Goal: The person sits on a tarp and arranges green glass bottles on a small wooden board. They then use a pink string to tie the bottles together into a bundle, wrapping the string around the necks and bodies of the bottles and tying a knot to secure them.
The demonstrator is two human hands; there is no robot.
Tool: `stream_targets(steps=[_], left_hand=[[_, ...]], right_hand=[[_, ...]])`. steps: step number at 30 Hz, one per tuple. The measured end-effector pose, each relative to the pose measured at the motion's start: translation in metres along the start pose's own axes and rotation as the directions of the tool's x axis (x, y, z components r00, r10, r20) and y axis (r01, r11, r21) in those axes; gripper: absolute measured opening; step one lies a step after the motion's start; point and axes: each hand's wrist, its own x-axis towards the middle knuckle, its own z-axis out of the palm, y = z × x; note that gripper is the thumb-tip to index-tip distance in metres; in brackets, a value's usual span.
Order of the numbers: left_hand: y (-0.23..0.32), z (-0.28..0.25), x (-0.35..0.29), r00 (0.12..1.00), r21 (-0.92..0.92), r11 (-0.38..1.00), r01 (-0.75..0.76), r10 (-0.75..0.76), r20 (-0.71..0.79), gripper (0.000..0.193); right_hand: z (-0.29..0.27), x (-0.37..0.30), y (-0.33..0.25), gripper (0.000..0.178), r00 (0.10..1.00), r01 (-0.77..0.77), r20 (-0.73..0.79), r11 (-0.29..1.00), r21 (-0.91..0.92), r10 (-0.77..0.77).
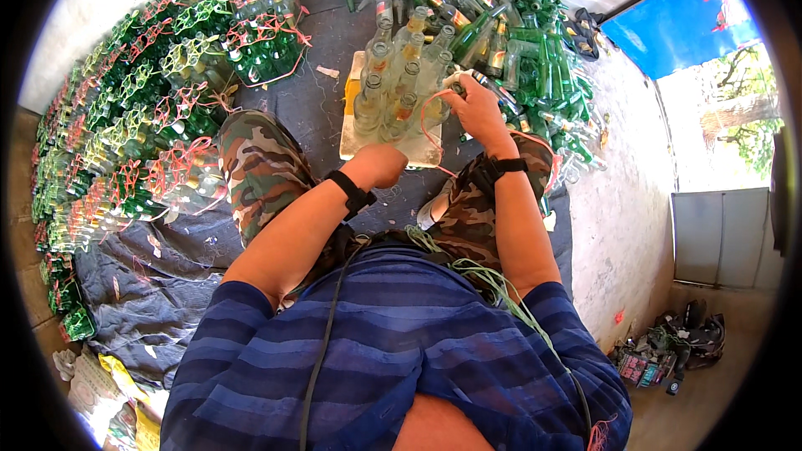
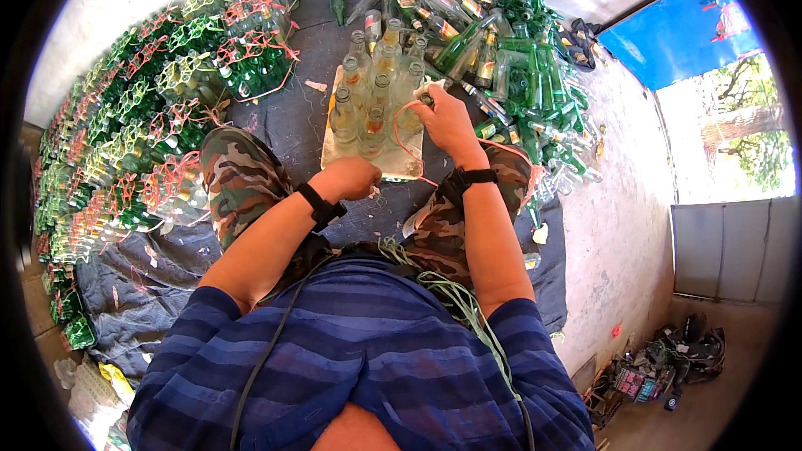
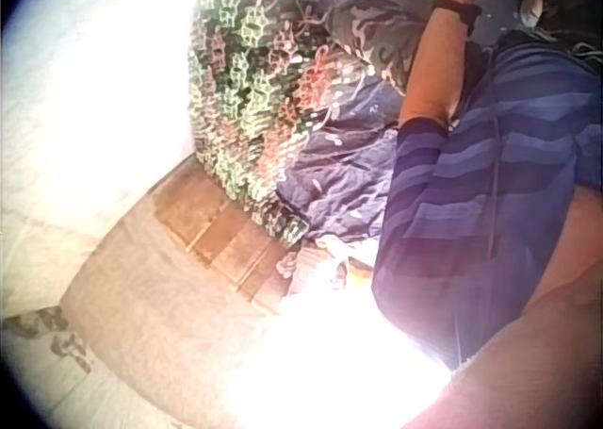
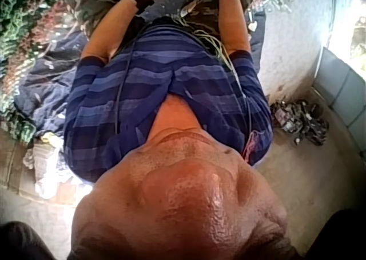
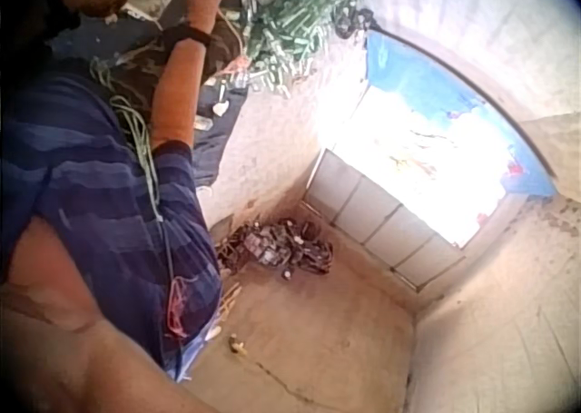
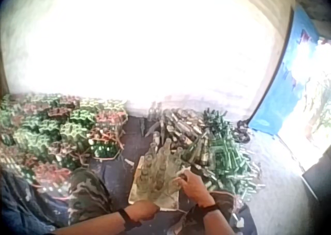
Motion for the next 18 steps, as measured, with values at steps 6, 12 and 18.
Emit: stream_targets(steps=[6, 12, 18], left_hand=[[-0.007, 0.009, 0.006, 0.999, -0.003, 0.999, -0.032, 0.032, -0.024, 0.028], [-0.002, 0.005, 0.004, 0.998, -0.044, 0.998, -0.042, 0.04, -0.056, 0.028], [-0.003, 0.005, 0.0, 0.995, -0.041, 0.997, -0.068, 0.065, -0.076, 0.03]], right_hand=[[-0.002, -0.004, -0.006, 0.029, 0.999, -0.029, 0.034, 0.994, 0.103, 0.025], [-0.008, -0.009, 0.0, 0.031, 0.999, -0.034, 0.003, 0.994, 0.108, 0.034], [-0.005, -0.008, -0.004, 0.037, 1.0, 0.014, 0.012, 0.994, 0.105, -0.015]])
